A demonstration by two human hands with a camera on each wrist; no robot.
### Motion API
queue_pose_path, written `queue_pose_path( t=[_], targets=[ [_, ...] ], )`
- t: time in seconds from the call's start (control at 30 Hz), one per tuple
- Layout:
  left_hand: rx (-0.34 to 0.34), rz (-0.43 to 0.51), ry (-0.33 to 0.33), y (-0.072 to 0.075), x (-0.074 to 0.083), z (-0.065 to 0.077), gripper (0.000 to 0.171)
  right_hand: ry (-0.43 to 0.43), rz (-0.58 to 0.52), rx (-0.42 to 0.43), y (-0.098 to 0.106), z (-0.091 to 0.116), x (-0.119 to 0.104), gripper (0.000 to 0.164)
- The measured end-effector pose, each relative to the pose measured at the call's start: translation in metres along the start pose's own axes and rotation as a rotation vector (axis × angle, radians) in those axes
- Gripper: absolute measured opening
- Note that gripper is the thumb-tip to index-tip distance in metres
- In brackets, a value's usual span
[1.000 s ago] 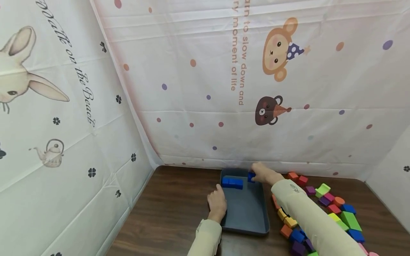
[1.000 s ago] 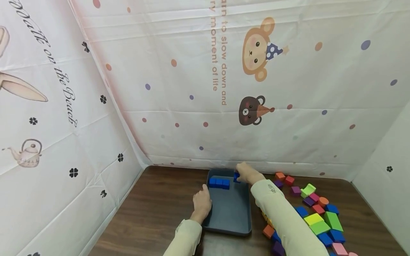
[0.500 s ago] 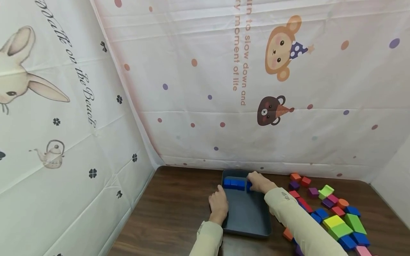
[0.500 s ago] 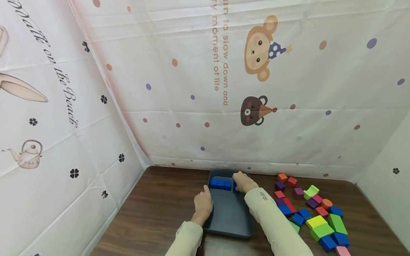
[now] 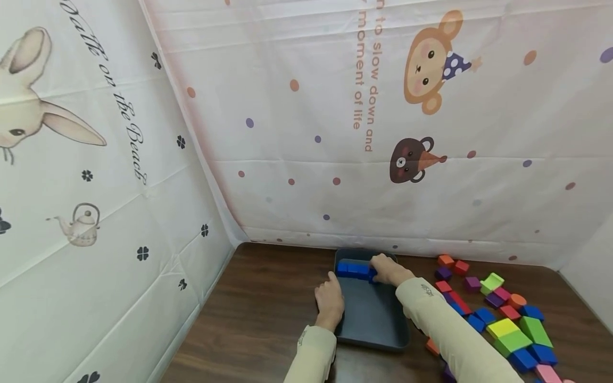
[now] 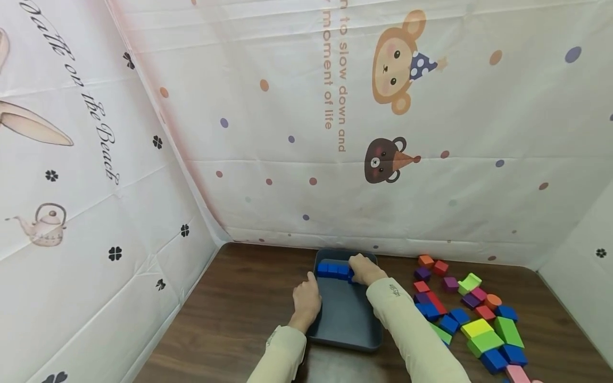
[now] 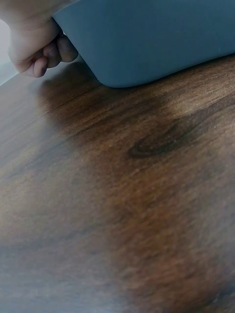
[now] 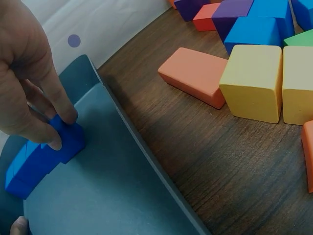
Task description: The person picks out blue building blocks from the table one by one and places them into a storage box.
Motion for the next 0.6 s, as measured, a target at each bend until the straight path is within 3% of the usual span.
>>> queue_pose_path(
  t=[0.6],
  targets=[
    [-0.002,0.016,0.0,0.004,0.006,-0.0013,0.053,-0.013,0.067,0.069,0.0024,0.0024,0.0033,0.025]
  ],
)
Point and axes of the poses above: each hand's wrist, its own z-axis away from the middle knuckle, its own y-axis out of the back of the hand, x = y × z, the point moved 4 cm from there along -z, towards the middle knuckle, and after that the axes turned 6 degrees about y, right-handed, at the moved point
